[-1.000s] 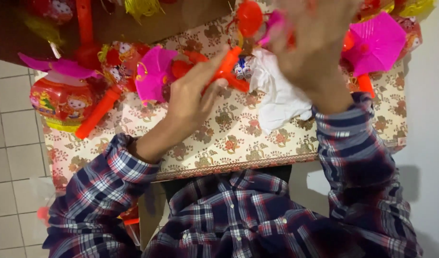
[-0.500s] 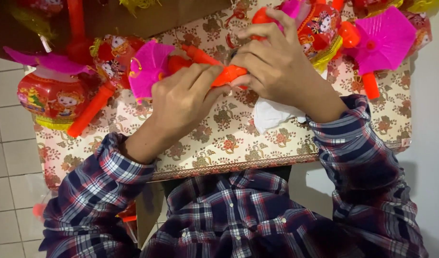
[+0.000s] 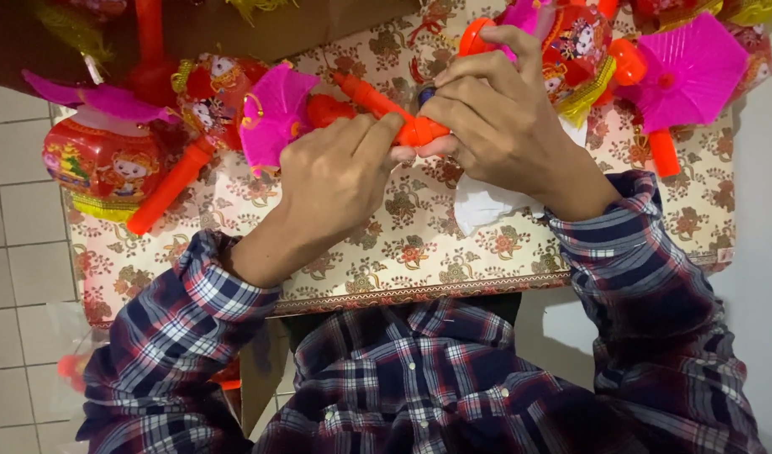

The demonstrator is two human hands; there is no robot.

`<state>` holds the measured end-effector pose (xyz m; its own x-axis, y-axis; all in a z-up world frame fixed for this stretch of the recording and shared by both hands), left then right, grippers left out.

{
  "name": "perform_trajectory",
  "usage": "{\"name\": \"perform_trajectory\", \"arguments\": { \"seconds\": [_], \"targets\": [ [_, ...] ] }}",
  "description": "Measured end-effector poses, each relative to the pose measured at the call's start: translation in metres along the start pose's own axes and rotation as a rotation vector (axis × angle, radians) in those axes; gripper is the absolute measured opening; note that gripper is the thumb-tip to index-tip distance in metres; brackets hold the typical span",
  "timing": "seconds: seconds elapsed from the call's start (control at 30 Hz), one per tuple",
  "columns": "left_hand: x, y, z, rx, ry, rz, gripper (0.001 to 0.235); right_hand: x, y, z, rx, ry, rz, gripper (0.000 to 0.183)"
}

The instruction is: Assembling small decorative lanterns by applying glue to plastic parts and joining them together.

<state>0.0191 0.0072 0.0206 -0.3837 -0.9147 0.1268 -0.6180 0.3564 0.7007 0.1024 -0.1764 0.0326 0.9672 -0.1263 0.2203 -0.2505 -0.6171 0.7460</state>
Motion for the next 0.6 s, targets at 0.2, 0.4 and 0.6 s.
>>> {"name": "perform_trajectory", "arguments": {
  "seconds": [0.2, 0.4, 0.6],
  "targets": [
    [0.001, -0.001, 0.000, -0.071, 0.025, 0.086, 0.044, -0.001, 0.003, -0.001, 0.002, 0.008, -0.011, 0.018],
    [-0.003, 0.001, 0.002, -0.077, 0.007, 0.141, 0.062, 0.001, 0.002, 0.006, -0.016, -0.005, -0.053, 0.053],
    [0.003, 0.014, -0.008, 0.071, -0.085, 0.060, 0.018, 0.000, 0.001, 0.004, 0.003, -0.025, -0.037, 0.063]
  ]
}}
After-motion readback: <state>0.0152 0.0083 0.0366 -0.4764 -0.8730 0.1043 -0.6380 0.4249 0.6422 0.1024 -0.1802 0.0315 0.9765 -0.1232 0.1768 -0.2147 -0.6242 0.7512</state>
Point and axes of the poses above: each hand's wrist, its own z-axis away from the middle knuckle, its own y-axis out of the back of the hand, x = y × z, the point moved 3 cm from there along -z, towards the middle knuckle, and after that the axes turned 8 degrees about y, right-handed, at the moved point
